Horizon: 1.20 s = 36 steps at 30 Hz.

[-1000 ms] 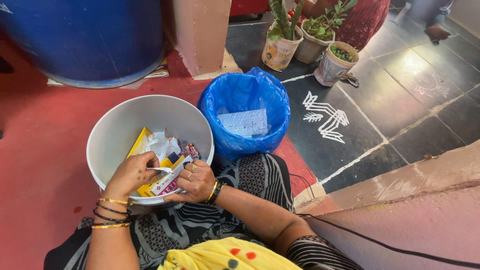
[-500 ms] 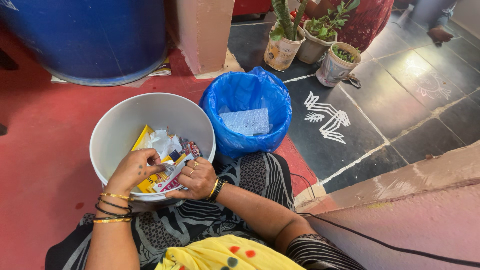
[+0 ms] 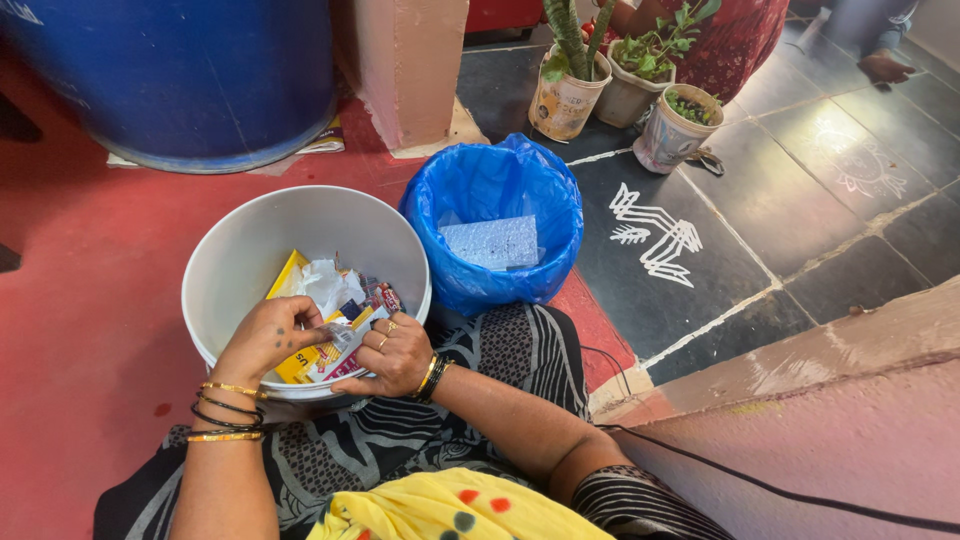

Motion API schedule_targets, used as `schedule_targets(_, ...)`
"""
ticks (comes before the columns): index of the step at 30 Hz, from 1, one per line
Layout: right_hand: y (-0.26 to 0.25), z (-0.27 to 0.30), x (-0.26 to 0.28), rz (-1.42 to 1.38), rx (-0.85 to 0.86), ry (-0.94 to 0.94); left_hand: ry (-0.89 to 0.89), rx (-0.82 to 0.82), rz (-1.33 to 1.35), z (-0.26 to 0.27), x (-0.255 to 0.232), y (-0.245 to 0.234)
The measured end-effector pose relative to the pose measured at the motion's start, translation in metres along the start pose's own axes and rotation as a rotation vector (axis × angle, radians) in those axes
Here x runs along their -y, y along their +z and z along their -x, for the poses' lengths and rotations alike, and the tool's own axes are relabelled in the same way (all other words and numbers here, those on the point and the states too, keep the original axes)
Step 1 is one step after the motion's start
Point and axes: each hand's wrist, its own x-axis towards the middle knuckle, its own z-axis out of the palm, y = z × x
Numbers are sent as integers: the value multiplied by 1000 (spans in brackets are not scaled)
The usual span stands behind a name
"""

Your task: The person sits on the floor and sorts through waste items, transferring them from a blue plastic bag into a white bucket. They handle various small plastic wrappers and packaging, picking them up one by one and placing them into the bucket.

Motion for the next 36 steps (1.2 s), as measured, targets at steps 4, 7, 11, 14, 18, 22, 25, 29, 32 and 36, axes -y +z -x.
schedule_targets(4, 0, 0, 0, 1, 3, 4, -24, -19, -23, 2, -3, -1)
schedule_targets(7, 2, 1, 0, 9, 9, 5, 19, -42, -23, 3, -4, -2)
schedule_targets(11, 4, 2, -1, 6, 8, -1, 14, -52, -52, 4, -5, -2)
schedule_targets(14, 4, 4, -1, 6, 11, -2, 38, -63, -83, 3, -5, -2)
schedule_targets(18, 4, 3, -2, 1, 9, 2, 38, -76, -50, 5, -6, -3)
schedule_targets(22, 4, 2, -1, 12, 9, -2, 125, -96, -69, 7, -12, -6)
schedule_targets(25, 3, 2, -1, 1, 7, -3, -26, -70, -50, 10, -18, -6)
schedule_targets(29, 3, 2, -1, 13, 19, 3, 50, -104, 13, 9, -13, -5)
schedule_targets(32, 4, 2, -1, 14, 15, 1, 257, -215, -13, 6, -4, -1)
schedule_targets(36, 4, 1, -1, 9, 16, -1, 389, -326, 67, 7, -1, -1)
